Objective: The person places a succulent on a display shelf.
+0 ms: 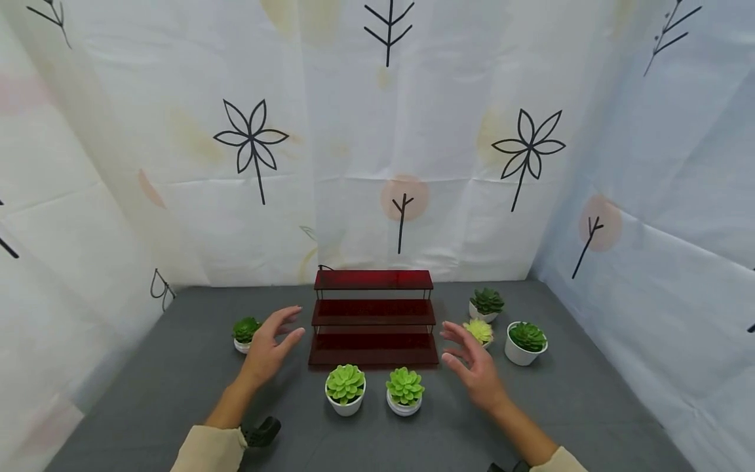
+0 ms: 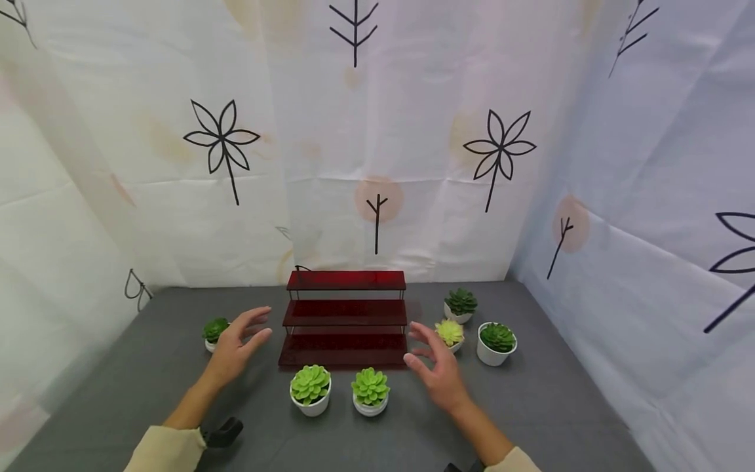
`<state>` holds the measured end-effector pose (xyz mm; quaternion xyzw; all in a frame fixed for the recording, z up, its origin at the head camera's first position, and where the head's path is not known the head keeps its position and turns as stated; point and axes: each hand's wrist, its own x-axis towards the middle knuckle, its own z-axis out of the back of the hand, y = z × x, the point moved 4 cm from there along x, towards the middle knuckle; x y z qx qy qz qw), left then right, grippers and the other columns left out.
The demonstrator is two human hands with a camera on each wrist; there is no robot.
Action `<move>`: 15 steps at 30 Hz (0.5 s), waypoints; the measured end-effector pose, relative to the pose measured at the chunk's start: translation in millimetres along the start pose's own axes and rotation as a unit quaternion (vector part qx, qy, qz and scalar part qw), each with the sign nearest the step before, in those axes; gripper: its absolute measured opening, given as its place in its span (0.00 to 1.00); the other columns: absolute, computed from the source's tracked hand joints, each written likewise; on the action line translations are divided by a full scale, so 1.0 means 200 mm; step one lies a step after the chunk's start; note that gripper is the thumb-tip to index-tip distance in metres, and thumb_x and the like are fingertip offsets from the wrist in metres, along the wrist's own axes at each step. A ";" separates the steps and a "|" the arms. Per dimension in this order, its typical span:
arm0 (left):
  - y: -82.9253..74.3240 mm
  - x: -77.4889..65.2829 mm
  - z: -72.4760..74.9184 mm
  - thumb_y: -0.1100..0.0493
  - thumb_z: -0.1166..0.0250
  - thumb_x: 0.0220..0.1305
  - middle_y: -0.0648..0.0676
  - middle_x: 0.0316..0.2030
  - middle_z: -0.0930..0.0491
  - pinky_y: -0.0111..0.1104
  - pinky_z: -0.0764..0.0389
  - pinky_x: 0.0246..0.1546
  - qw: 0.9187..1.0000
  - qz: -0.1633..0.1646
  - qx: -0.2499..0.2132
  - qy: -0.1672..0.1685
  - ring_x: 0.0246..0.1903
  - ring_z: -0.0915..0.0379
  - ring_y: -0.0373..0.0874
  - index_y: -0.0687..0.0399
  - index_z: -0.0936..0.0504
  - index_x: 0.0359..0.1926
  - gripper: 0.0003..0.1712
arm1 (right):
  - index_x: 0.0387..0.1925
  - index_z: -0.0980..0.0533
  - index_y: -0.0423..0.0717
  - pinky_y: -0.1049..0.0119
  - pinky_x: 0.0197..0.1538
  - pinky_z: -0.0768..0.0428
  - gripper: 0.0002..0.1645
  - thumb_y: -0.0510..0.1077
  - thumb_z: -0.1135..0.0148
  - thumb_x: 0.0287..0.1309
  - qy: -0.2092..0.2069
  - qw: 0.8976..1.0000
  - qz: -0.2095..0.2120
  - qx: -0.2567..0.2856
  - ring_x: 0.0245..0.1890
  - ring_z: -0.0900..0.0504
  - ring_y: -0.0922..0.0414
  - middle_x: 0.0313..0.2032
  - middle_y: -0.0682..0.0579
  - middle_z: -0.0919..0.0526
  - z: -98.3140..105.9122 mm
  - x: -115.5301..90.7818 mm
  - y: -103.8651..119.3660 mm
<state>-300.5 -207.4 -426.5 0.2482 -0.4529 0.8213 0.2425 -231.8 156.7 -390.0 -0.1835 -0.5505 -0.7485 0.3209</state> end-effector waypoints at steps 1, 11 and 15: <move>0.01 0.00 -0.01 0.59 0.40 0.56 0.55 0.49 0.30 0.44 0.31 0.41 1.000 0.012 -0.008 0.002 0.47 0.33 0.51 0.55 0.32 0.55 0.25 | 0.57 0.44 0.27 0.63 0.46 0.30 0.30 0.25 0.49 0.51 0.005 1.000 -0.005 0.009 0.50 0.36 0.37 0.53 0.35 0.37 -0.01 -0.01 -0.01; -0.03 0.03 -0.07 0.58 0.41 0.56 0.62 0.53 0.35 0.52 0.34 0.42 0.993 0.099 -0.059 0.021 0.49 0.37 0.60 0.57 0.33 0.55 0.25 | 0.61 0.47 0.38 0.60 0.47 0.31 0.32 0.27 0.52 0.54 0.096 0.988 -0.069 0.104 0.51 0.38 0.35 0.56 0.38 0.39 -0.12 -0.07 -0.18; -0.07 0.04 -0.09 0.58 0.41 0.56 0.61 0.54 0.35 0.50 0.34 0.43 0.989 0.127 -0.073 0.022 0.50 0.38 0.59 0.58 0.33 0.56 0.25 | 0.62 0.48 0.42 0.57 0.48 0.31 0.34 0.28 0.51 0.54 0.154 0.972 -0.092 0.151 0.53 0.40 0.36 0.57 0.35 0.41 -0.17 -0.10 -0.27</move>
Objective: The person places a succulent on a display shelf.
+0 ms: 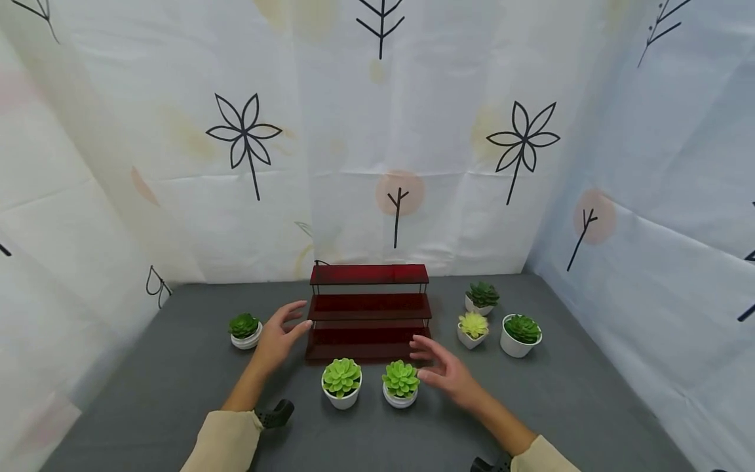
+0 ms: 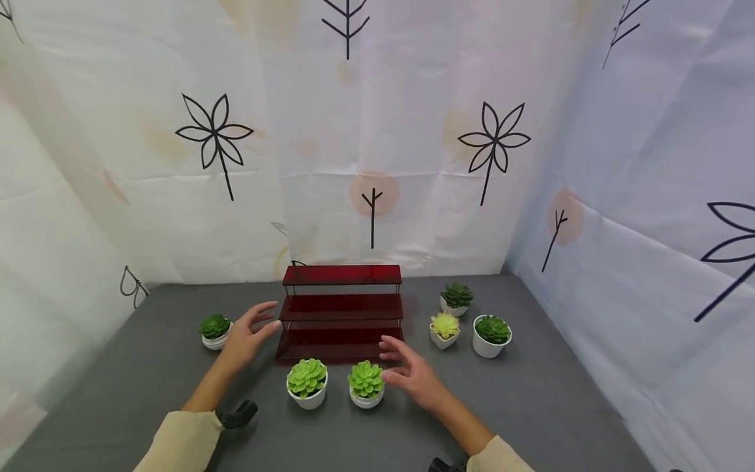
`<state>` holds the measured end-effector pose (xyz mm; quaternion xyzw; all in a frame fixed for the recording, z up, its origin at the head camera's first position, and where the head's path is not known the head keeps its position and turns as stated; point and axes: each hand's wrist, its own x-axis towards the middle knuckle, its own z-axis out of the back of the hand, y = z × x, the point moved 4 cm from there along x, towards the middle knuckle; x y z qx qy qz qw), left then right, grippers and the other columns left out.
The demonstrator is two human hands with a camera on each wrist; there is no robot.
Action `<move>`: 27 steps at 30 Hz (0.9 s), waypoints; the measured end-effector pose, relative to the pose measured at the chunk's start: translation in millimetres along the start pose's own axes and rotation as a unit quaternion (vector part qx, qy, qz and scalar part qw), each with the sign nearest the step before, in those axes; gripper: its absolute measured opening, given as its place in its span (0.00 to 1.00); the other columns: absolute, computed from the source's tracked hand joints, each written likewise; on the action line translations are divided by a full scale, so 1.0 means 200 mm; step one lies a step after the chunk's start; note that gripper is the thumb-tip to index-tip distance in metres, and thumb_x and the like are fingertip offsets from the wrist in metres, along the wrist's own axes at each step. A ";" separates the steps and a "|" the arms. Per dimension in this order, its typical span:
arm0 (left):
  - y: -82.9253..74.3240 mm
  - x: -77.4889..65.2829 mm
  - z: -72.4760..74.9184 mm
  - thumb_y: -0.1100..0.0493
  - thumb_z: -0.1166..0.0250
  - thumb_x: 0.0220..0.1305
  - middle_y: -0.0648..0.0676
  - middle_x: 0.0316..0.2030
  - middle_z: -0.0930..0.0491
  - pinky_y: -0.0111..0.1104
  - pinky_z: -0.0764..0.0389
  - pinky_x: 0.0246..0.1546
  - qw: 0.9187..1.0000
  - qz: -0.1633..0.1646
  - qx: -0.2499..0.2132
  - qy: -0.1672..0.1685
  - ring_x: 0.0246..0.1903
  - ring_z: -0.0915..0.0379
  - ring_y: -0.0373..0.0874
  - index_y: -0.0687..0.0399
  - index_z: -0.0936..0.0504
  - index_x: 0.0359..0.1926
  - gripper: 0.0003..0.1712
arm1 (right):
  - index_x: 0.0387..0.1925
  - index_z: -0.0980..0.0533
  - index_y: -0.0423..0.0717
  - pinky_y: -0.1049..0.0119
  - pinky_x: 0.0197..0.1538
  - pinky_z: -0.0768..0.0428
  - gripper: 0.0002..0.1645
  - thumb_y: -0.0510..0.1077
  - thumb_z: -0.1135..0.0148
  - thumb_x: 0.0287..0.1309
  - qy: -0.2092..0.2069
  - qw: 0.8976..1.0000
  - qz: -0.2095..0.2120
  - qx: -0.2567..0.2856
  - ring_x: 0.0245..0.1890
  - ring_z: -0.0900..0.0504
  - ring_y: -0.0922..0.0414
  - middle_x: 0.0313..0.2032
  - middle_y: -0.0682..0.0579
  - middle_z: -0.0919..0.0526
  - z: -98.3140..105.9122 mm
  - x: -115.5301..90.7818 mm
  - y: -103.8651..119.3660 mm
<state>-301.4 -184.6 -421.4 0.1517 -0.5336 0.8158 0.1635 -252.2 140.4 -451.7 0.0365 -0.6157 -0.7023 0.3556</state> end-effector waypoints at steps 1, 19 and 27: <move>0.00 0.00 -0.01 0.58 0.41 0.56 0.61 0.54 0.36 0.50 0.34 0.43 1.000 0.007 -0.004 0.003 0.50 0.38 0.59 0.57 0.33 0.56 0.25 | 0.62 0.48 0.42 0.55 0.48 0.32 0.34 0.28 0.51 0.54 0.014 1.000 -0.006 0.008 0.54 0.41 0.36 0.57 0.34 0.42 -0.01 0.00 -0.01; 0.12 0.07 -0.07 0.58 0.40 0.55 0.60 0.54 0.35 0.50 0.31 0.38 0.998 0.041 -0.025 0.030 0.46 0.34 0.59 0.57 0.33 0.56 0.26 | 0.64 0.49 0.51 0.61 0.54 0.39 0.46 0.39 0.36 0.46 0.092 0.992 -0.084 -0.027 0.59 0.43 0.56 0.62 0.43 0.46 -0.09 0.00 -0.09; 0.13 0.08 -0.08 0.58 0.45 0.60 0.63 0.51 0.33 0.48 0.30 0.36 0.998 0.051 -0.031 0.023 0.44 0.31 0.58 0.57 0.31 0.54 0.21 | 0.59 0.42 0.47 0.65 0.52 0.36 0.41 0.42 0.34 0.43 0.077 0.987 -0.129 -0.050 0.54 0.35 0.57 0.55 0.52 0.36 -0.09 0.00 -0.10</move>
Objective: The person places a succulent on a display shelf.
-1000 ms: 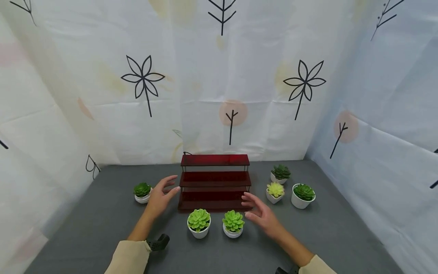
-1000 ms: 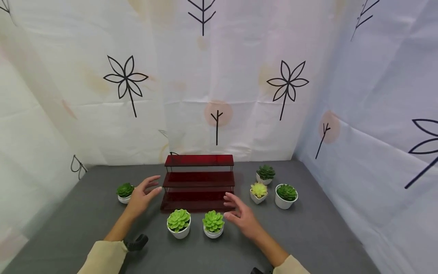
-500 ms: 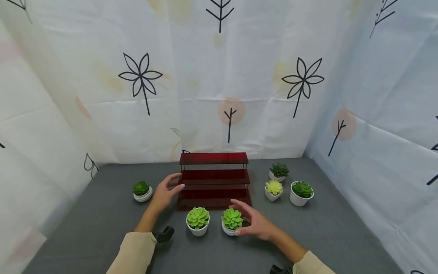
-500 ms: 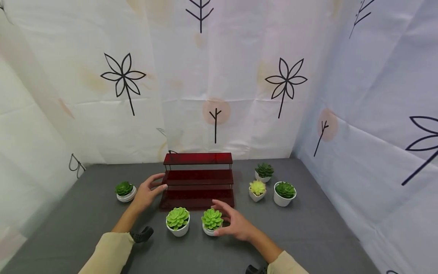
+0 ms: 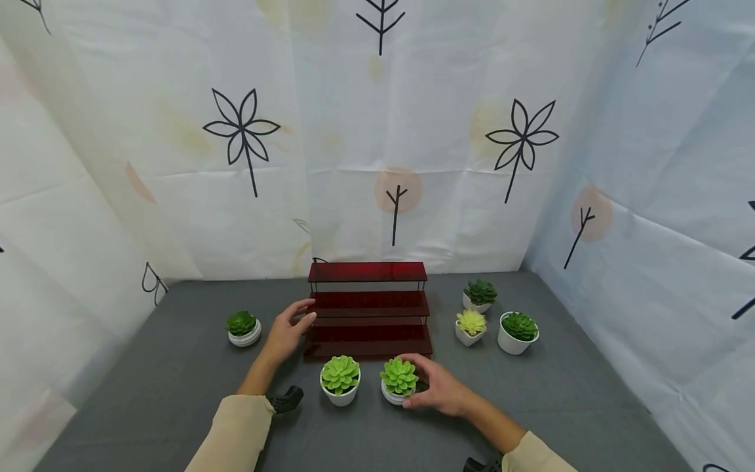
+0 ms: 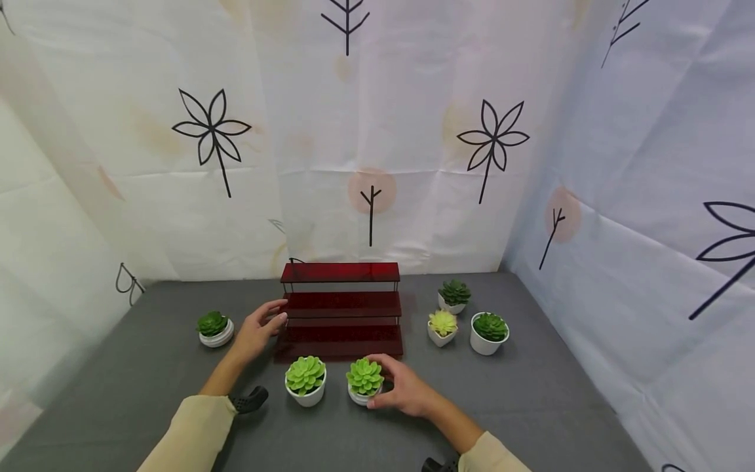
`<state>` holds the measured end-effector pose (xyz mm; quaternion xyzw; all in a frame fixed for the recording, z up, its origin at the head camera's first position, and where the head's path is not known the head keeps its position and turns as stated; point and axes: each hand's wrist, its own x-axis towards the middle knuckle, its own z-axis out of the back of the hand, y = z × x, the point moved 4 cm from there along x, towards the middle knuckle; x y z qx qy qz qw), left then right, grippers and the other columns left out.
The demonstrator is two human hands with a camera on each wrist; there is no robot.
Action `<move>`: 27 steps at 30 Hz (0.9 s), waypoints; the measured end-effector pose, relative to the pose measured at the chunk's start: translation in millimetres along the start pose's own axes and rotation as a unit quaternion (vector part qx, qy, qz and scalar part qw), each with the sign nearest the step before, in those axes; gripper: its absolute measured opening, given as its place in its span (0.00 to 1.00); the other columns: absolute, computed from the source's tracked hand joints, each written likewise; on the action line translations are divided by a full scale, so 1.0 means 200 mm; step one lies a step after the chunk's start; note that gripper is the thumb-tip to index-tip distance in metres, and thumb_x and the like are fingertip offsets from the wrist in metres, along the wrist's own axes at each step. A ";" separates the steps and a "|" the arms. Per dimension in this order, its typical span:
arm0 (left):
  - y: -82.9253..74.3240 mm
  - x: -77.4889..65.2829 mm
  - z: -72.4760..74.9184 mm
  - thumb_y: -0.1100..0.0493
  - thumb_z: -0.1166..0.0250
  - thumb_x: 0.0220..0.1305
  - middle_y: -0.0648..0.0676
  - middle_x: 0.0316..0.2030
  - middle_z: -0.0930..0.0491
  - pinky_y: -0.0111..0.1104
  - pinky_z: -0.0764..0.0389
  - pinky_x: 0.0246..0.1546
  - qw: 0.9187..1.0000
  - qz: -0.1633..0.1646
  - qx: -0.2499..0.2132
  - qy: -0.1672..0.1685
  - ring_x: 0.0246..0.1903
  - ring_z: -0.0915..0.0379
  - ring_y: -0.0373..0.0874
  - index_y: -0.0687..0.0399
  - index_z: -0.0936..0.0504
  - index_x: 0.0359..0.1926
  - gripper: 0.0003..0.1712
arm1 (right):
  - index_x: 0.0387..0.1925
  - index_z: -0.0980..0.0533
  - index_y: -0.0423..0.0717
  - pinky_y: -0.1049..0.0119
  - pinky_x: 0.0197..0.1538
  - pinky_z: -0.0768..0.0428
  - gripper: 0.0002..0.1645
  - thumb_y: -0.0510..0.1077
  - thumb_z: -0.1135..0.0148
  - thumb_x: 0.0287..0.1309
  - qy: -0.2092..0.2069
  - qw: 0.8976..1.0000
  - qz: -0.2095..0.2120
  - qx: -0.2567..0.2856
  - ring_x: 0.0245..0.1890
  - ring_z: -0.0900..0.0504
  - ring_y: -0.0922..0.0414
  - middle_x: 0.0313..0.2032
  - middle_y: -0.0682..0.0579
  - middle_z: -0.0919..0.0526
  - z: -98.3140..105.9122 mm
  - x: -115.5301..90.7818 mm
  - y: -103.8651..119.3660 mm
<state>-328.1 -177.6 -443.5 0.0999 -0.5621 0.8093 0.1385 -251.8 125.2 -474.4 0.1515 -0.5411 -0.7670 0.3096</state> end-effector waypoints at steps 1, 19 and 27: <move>0.02 0.01 0.00 0.58 0.44 0.60 0.63 0.51 0.33 0.47 0.29 0.36 1.000 0.002 -0.005 -0.001 0.44 0.31 0.57 0.56 0.30 0.54 0.20 | 0.59 0.41 0.48 0.65 0.51 0.36 0.40 0.42 0.33 0.42 -0.001 1.000 -0.003 -0.001 0.53 0.34 0.58 0.54 0.53 0.34 0.00 0.00 0.00; 0.02 0.00 0.00 0.58 0.44 0.59 0.63 0.43 0.28 0.46 0.28 0.36 0.999 0.033 -0.019 -0.007 0.40 0.29 0.55 0.55 0.29 0.53 0.20 | 0.53 0.36 0.43 0.67 0.47 0.32 0.36 0.38 0.32 0.39 -0.047 0.999 0.016 0.008 0.47 0.29 0.57 0.48 0.49 0.30 0.00 -0.01 0.07; -0.01 0.00 0.01 0.56 0.44 0.59 0.61 0.45 0.28 0.43 0.27 0.34 0.999 0.051 0.006 -0.009 0.41 0.29 0.53 0.52 0.29 0.53 0.20 | 0.53 0.37 0.37 0.68 0.44 0.29 0.38 0.36 0.31 0.37 -0.122 0.992 0.032 -0.022 0.45 0.27 0.57 0.48 0.45 0.30 0.06 0.00 0.19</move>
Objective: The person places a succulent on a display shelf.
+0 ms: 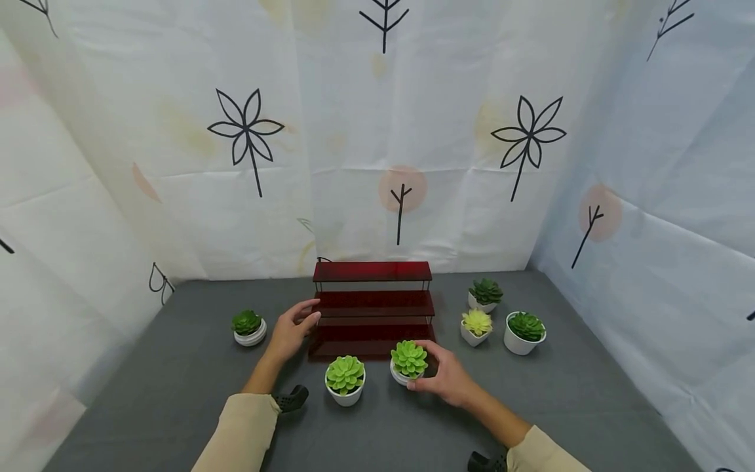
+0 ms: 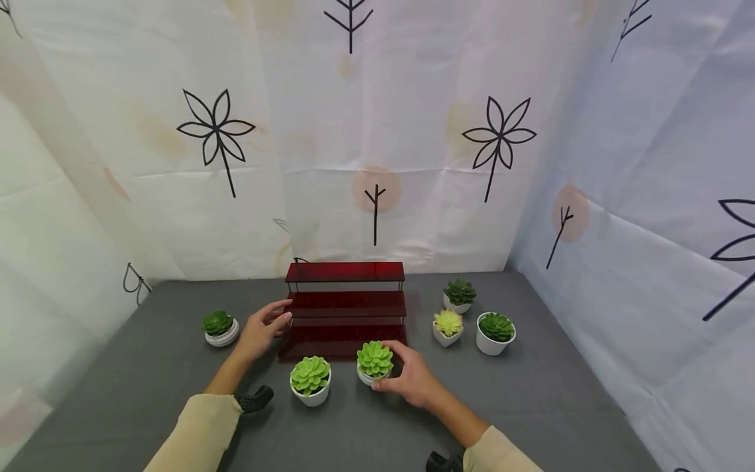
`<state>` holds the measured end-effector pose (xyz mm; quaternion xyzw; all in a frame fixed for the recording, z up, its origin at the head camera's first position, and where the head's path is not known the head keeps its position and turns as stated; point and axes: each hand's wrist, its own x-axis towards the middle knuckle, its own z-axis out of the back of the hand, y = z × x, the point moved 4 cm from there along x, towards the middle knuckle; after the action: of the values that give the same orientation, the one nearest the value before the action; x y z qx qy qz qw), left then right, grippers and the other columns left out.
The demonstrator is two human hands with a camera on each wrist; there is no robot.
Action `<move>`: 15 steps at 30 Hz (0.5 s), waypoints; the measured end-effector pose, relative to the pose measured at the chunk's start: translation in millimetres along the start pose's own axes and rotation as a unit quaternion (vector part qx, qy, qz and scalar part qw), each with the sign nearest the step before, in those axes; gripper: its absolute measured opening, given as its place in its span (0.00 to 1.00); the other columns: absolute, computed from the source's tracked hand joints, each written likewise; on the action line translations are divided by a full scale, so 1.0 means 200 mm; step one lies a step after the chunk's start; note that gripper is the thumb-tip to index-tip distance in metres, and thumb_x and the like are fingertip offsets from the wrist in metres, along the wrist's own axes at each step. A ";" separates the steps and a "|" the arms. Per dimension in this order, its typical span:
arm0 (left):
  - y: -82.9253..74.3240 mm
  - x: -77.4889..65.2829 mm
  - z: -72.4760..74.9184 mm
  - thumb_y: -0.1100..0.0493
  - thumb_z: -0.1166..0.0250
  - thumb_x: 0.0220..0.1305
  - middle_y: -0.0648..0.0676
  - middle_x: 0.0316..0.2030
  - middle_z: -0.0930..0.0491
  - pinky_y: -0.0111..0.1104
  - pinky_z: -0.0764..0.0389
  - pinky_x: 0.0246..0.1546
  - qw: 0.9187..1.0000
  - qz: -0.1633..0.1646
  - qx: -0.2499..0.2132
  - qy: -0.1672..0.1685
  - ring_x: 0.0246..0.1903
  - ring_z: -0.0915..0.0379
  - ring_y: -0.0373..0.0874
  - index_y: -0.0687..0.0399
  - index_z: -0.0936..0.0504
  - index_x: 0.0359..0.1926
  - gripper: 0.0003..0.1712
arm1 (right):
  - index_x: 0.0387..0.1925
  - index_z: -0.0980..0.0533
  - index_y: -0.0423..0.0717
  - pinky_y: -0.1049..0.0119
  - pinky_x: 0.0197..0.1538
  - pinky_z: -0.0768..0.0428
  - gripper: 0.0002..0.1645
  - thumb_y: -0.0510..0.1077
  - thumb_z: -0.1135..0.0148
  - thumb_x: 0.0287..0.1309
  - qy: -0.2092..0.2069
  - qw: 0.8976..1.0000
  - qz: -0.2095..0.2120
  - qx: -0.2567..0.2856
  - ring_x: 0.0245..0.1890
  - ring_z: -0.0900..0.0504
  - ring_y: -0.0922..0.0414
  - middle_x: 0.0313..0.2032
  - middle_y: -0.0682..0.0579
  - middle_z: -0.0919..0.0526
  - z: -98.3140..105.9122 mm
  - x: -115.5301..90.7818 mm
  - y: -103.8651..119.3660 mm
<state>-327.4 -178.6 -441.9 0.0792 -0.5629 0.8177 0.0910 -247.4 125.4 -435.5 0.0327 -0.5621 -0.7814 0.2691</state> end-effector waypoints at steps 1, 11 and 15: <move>0.00 0.00 0.00 0.56 0.44 0.59 0.61 0.45 0.28 0.43 0.27 0.34 1.000 0.003 0.001 0.001 0.41 0.29 0.53 0.51 0.29 0.53 0.20 | 0.53 0.37 0.36 0.67 0.44 0.29 0.38 0.35 0.31 0.36 -0.008 1.000 0.002 -0.005 0.44 0.27 0.56 0.47 0.45 0.29 0.01 0.01 0.01; 0.12 0.05 0.00 0.50 0.42 0.56 0.58 0.45 0.27 0.40 0.26 0.34 1.000 0.013 -0.006 -0.003 0.40 0.29 0.50 0.44 0.28 0.52 0.21 | 0.53 0.36 0.40 0.55 0.43 0.30 0.39 0.34 0.30 0.34 -0.073 0.997 0.003 -0.013 0.44 0.27 0.52 0.47 0.46 0.29 0.08 0.07 0.09; 0.16 0.06 -0.01 0.47 0.42 0.55 0.56 0.45 0.27 0.39 0.26 0.33 1.000 0.010 -0.001 -0.009 0.40 0.28 0.48 0.40 0.28 0.52 0.21 | 0.54 0.36 0.39 0.54 0.46 0.31 0.39 0.33 0.31 0.35 -0.083 0.996 0.001 -0.014 0.47 0.29 0.52 0.48 0.45 0.30 0.10 0.10 0.11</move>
<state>-346.2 -187.6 -468.5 0.0810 -0.5650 0.8173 0.0782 -263.2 128.6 -402.9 -0.0369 -0.5718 -0.7888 0.2225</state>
